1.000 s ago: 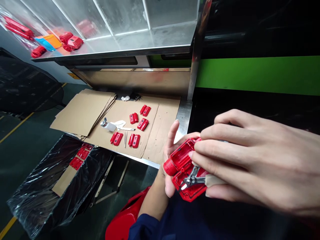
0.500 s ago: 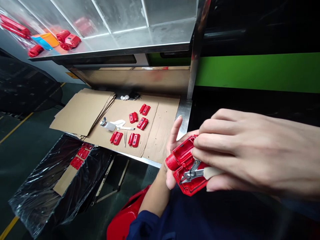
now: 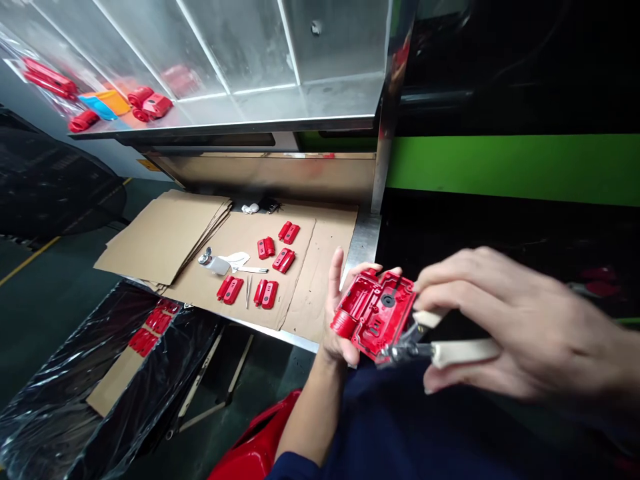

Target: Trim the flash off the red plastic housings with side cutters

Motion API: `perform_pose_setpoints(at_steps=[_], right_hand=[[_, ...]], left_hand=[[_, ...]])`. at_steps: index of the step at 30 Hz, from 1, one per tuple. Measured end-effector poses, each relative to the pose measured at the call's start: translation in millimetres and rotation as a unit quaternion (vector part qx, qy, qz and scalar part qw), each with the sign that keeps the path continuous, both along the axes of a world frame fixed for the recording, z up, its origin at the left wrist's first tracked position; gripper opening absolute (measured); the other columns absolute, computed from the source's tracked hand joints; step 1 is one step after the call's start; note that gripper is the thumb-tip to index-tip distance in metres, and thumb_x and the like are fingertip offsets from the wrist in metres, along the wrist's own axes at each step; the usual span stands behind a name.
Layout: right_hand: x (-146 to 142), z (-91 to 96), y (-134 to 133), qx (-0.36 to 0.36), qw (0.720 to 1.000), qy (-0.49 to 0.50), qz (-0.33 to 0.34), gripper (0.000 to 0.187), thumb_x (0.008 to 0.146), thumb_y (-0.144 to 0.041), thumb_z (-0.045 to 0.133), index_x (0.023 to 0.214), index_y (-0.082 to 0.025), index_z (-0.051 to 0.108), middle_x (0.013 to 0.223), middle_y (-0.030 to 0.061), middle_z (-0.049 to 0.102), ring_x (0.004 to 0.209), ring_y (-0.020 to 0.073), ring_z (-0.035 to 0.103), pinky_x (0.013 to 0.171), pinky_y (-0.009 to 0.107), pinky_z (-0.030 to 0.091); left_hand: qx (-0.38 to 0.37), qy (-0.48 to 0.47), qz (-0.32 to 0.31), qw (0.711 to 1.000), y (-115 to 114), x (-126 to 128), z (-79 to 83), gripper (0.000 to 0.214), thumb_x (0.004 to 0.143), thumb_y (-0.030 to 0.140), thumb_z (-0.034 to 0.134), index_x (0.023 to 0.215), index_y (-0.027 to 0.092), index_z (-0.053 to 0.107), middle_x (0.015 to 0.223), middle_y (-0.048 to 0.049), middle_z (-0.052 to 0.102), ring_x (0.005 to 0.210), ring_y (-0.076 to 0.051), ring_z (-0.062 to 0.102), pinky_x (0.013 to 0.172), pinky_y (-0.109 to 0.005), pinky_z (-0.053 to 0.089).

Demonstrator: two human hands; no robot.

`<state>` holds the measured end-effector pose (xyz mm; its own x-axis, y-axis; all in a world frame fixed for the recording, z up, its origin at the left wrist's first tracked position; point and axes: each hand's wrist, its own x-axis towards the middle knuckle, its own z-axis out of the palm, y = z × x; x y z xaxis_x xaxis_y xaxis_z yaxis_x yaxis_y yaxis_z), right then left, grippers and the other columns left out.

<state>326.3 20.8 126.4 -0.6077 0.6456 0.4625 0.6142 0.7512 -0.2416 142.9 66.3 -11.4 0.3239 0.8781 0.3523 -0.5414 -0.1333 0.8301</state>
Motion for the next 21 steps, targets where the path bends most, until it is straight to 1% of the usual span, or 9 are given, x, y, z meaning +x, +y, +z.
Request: perform_pose_setpoints(at_steps=[2, 5, 11, 13, 14, 16, 18, 20, 21], right_hand=[[-11, -18.0, -11, -0.072, 0.991, 0.109, -0.033, 0.039, 0.087, -0.047, 0.074, 0.103, -0.017, 0.054, 0.102, 0.0069, 0.065, 0.092, 0.0185, 0.059, 0.082, 0.035, 0.047], [-27, -39.1, -18, -0.161, 0.962, 0.215, -0.049, 0.015, 0.091, -0.022, 0.065, 0.097, -0.021, 0.052, 0.090, 0.0009, 0.062, 0.082, 0.0142, 0.057, 0.075, 0.031, 0.046], [-43, -56.7, -23, -0.239, 0.930, 0.266, -0.082, 0.024, 0.082, -0.007, 0.061, 0.090, -0.023, 0.046, 0.080, -0.0035, 0.054, 0.072, 0.0118, 0.053, 0.066, 0.026, 0.045], [-47, -59.8, -25, -0.209, 0.910, 0.335, -0.123, 0.023, 0.083, -0.006, 0.060, 0.090, -0.023, 0.046, 0.077, -0.0040, 0.053, 0.068, 0.0113, 0.053, 0.063, 0.026, 0.046], [-48, -61.2, -25, -0.161, 0.894, 0.386, -0.162, 0.022, 0.084, -0.006, 0.061, 0.090, -0.023, 0.047, 0.076, -0.0041, 0.054, 0.066, 0.0112, 0.054, 0.063, 0.026, 0.046], [-40, -64.8, -14, -0.002, 0.837, 0.477, -0.268, 0.022, 0.083, -0.011, 0.067, 0.090, -0.022, 0.049, 0.074, -0.0038, 0.057, 0.064, 0.0119, 0.057, 0.061, 0.027, 0.046], [-19, -71.4, 10, 0.129, 0.787, 0.463, -0.387, 0.025, 0.082, -0.025, 0.075, 0.089, -0.022, 0.051, 0.074, -0.0025, 0.058, 0.063, 0.0139, 0.059, 0.059, 0.029, 0.046], [7, -82.2, 43, 0.121, 0.803, 0.338, -0.475, 0.030, 0.083, -0.041, 0.074, 0.090, -0.022, 0.053, 0.078, 0.0015, 0.062, 0.068, 0.0182, 0.062, 0.061, 0.032, 0.046], [20, -88.3, 60, 0.064, 0.827, 0.251, -0.499, 0.032, 0.085, -0.048, 0.070, 0.093, -0.022, 0.054, 0.083, 0.0046, 0.065, 0.074, 0.0209, 0.064, 0.065, 0.034, 0.047]], left_hand=[[0.046, -0.051, -0.024, 0.997, 5, -3, 1.0, 0.122, 0.058, 0.074, 0.084, 0.157, 0.039, 0.021, 0.134, -0.0131, 0.047, 0.121, -0.040, 0.062, 0.103, -0.063, 0.051], [0.098, -0.050, -0.015, 0.994, 8, -7, 1.3, 0.117, 0.062, 0.059, 0.090, 0.156, 0.034, 0.027, 0.138, -0.0160, 0.043, 0.124, -0.042, 0.060, 0.107, -0.064, 0.048], [0.150, -0.014, 0.006, 0.989, 6, -6, 7.4, 0.111, 0.065, 0.055, 0.090, 0.156, 0.032, 0.029, 0.139, -0.0161, 0.043, 0.124, -0.041, 0.060, 0.108, -0.063, 0.048], [0.155, -0.032, 0.012, 0.987, 1, -5, 9.8, 0.106, 0.066, 0.059, 0.088, 0.154, 0.032, 0.034, 0.138, -0.0145, 0.044, 0.123, -0.040, 0.060, 0.105, -0.060, 0.052], [0.157, -0.042, 0.011, 0.987, -2, -6, 10.1, 0.104, 0.068, 0.062, 0.085, 0.154, 0.032, 0.035, 0.138, -0.0146, 0.045, 0.123, -0.040, 0.060, 0.104, -0.060, 0.053], [0.143, -0.055, 0.013, 0.988, -9, -10, 7.8, 0.105, 0.067, 0.069, 0.082, 0.153, 0.031, 0.035, 0.136, -0.0154, 0.048, 0.120, -0.041, 0.062, 0.100, -0.061, 0.055], [0.111, -0.057, 0.035, 0.992, -15, -17, 2.5, 0.114, 0.060, 0.073, 0.083, 0.154, 0.034, 0.032, 0.135, -0.0152, 0.050, 0.118, -0.042, 0.063, 0.097, -0.061, 0.056], [0.072, -0.047, 0.086, 0.993, -17, -24, -2.8, 0.124, 0.050, 0.075, 0.085, 0.154, 0.038, 0.029, 0.136, -0.0140, 0.048, 0.118, -0.042, 0.063, 0.102, -0.062, 0.052], [0.060, -0.037, 0.113, 0.991, -17, -28, -4.6, 0.129, 0.046, 0.076, 0.086, 0.155, 0.039, 0.027, 0.138, -0.0138, 0.046, 0.119, -0.042, 0.062, 0.105, -0.063, 0.050]])
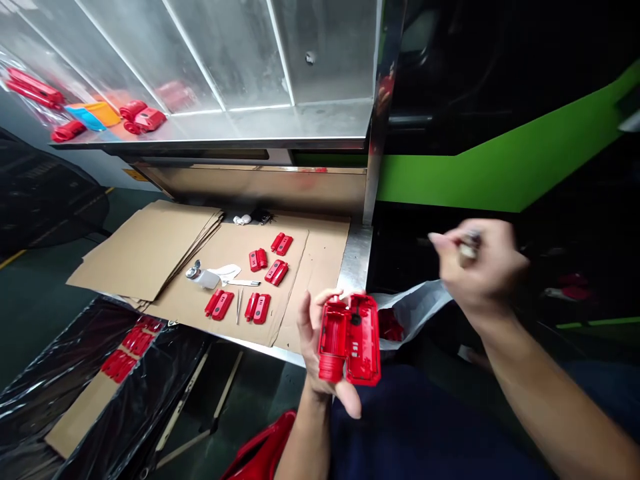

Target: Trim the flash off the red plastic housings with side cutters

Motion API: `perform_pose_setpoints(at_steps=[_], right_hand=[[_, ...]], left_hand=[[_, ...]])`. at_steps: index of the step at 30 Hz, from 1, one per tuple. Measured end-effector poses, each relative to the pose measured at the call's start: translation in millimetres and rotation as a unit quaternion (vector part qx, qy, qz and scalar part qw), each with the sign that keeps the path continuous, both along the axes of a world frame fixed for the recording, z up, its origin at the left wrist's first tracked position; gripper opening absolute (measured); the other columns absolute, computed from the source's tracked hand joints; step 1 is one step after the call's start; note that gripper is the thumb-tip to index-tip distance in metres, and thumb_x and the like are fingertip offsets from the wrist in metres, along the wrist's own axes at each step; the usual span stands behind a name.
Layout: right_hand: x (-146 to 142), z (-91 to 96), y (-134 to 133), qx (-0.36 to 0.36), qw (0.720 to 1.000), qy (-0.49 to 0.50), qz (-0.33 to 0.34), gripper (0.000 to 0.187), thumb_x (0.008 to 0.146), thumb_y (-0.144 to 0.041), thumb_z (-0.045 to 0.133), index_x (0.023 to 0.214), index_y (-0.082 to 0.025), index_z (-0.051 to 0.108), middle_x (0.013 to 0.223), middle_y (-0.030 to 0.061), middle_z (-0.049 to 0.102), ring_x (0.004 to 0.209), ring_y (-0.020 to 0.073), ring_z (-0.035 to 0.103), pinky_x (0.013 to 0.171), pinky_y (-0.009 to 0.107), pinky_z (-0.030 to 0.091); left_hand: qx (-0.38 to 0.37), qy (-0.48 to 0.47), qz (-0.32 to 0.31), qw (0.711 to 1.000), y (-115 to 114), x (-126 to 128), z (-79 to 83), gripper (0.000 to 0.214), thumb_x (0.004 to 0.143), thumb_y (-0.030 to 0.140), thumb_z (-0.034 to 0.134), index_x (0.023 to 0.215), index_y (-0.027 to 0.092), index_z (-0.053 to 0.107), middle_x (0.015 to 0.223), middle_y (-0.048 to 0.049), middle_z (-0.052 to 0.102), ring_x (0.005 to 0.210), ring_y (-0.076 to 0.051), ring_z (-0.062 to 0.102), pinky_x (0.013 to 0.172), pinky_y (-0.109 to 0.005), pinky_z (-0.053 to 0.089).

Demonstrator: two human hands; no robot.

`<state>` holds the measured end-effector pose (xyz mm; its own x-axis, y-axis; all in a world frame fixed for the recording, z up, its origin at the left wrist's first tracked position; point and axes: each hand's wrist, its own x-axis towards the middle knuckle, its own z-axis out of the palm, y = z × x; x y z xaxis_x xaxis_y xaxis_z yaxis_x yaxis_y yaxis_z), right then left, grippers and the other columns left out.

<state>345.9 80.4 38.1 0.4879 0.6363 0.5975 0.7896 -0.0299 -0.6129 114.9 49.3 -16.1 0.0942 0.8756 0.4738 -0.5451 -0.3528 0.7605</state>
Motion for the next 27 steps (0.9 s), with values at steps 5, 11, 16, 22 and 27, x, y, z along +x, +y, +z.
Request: perform_pose_setpoints(at_steps=[5, 11, 16, 22, 27], right_hand=[[5, -12.2, 29, -0.183, 0.976, -0.046, 0.108, 0.046, 0.080, -0.064, 0.068, 0.088, -0.021, 0.056, 0.083, 0.0076, 0.067, 0.072, 0.0258, 0.064, 0.059, 0.034, 0.041], [-62, 21.2, -32, -0.294, 0.891, -0.029, 0.344, 0.037, 0.101, -0.052, 0.037, 0.101, -0.022, 0.059, 0.093, 0.0038, 0.064, 0.076, 0.0177, 0.062, 0.068, 0.032, 0.045], [-81, 38.4, -32, -0.363, 0.850, -0.066, 0.375, 0.041, 0.100, -0.047, 0.036, 0.102, -0.017, 0.064, 0.095, 0.0091, 0.063, 0.083, 0.0249, 0.061, 0.075, 0.041, 0.046], [-87, 42.4, -26, -0.385, 0.847, -0.081, 0.356, 0.047, 0.099, -0.046, 0.034, 0.112, -0.014, 0.066, 0.098, 0.0116, 0.063, 0.089, 0.0287, 0.063, 0.081, 0.048, 0.051], [-90, 45.8, -27, -0.390, 0.846, -0.094, 0.351, 0.047, 0.100, -0.044, 0.034, 0.111, -0.013, 0.066, 0.099, 0.0124, 0.064, 0.089, 0.0295, 0.063, 0.083, 0.050, 0.052]], left_hand=[[-0.007, 0.064, 0.104, 0.992, 4, -11, 0.7, 0.135, 0.040, 0.076, 0.086, 0.155, 0.042, 0.023, 0.141, -0.0126, 0.041, 0.126, -0.043, 0.056, 0.110, -0.067, 0.042], [0.061, 0.202, 0.286, 0.935, 3, -14, 3.0, 0.125, 0.052, 0.077, 0.082, 0.156, 0.035, 0.026, 0.143, -0.0115, 0.046, 0.126, -0.036, 0.055, 0.112, -0.055, 0.045], [0.135, 0.192, 0.288, 0.928, 4, -13, 2.8, 0.116, 0.064, 0.060, 0.088, 0.156, 0.028, 0.026, 0.145, -0.0139, 0.043, 0.130, -0.032, 0.055, 0.107, -0.041, 0.052], [0.178, 0.230, 0.297, 0.910, 5, -16, -4.4, 0.122, 0.057, 0.049, 0.096, 0.155, 0.024, 0.026, 0.147, -0.0210, 0.037, 0.130, -0.039, 0.053, 0.104, -0.055, 0.052], [0.191, 0.221, 0.309, 0.905, 6, -12, 1.7, 0.105, 0.066, 0.049, 0.091, 0.152, 0.024, 0.035, 0.140, -0.0176, 0.044, 0.125, -0.034, 0.057, 0.103, -0.051, 0.053]])
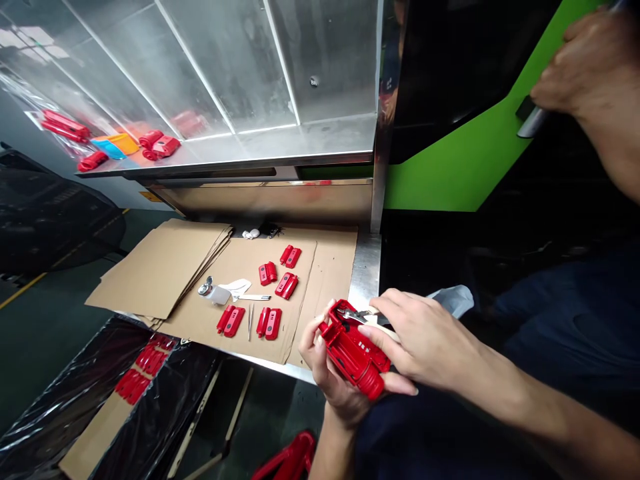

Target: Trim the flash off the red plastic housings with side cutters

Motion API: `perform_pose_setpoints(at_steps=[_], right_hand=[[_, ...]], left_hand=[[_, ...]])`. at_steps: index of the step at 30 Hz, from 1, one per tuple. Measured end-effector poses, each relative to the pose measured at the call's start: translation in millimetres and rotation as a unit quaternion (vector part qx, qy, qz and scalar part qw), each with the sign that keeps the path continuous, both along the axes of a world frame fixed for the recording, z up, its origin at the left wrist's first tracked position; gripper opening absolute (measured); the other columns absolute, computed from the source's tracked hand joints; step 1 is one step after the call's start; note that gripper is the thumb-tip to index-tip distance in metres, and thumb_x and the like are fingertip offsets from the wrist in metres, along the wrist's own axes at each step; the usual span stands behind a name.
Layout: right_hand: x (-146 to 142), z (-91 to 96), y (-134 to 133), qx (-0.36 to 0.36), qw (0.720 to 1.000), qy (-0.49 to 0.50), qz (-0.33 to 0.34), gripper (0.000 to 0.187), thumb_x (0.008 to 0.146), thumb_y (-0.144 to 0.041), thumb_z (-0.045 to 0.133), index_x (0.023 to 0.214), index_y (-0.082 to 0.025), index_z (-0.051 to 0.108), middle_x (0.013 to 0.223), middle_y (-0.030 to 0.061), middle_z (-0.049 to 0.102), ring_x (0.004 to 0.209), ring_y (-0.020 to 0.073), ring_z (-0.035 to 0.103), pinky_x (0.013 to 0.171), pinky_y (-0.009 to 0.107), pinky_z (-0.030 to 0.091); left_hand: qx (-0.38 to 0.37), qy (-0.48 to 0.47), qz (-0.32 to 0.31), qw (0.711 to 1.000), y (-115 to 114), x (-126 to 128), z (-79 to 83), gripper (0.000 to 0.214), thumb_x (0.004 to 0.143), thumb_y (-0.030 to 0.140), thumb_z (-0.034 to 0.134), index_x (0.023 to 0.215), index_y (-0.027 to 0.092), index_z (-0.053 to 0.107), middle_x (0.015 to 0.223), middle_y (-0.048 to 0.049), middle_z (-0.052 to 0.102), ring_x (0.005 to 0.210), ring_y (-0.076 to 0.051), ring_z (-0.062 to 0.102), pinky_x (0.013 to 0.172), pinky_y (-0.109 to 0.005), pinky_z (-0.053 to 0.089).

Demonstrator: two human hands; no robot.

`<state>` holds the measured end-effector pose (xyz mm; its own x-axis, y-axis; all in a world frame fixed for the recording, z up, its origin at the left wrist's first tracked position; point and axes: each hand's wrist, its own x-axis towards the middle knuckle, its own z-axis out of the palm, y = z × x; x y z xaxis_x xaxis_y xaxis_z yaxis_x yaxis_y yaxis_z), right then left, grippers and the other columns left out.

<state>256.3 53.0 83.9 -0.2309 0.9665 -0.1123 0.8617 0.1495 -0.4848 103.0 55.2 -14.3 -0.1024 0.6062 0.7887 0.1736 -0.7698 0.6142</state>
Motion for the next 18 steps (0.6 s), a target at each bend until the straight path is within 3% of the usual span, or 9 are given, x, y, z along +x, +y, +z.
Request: perform_pose_setpoints(at_steps=[8, 18], right_hand=[[-4, -0.3, 1, 0.001, 1.000, -0.007, -0.004, 0.041, 0.100, -0.044, 0.035, 0.102, -0.015, 0.064, 0.096, 0.0115, 0.064, 0.086, 0.0289, 0.064, 0.079, 0.048, 0.051], [-11, 1.3, 1, 0.025, 0.999, -0.007, -0.024, 0.038, 0.100, -0.041, 0.036, 0.089, -0.017, 0.064, 0.085, 0.0098, 0.065, 0.067, 0.0218, 0.061, 0.061, 0.037, 0.042]], left_hand=[[0.050, 0.039, 0.033, 0.997, 2, 3, -0.8, 0.087, 0.081, 0.023, 0.080, 0.153, 0.026, 0.032, 0.143, -0.0178, 0.039, 0.129, -0.035, 0.055, 0.098, -0.056, 0.056], [0.069, 0.068, 0.070, 0.993, 5, 6, -11.4, 0.088, 0.076, 0.005, 0.077, 0.151, 0.028, 0.036, 0.143, -0.0182, 0.037, 0.131, -0.039, 0.052, 0.096, -0.062, 0.054]])
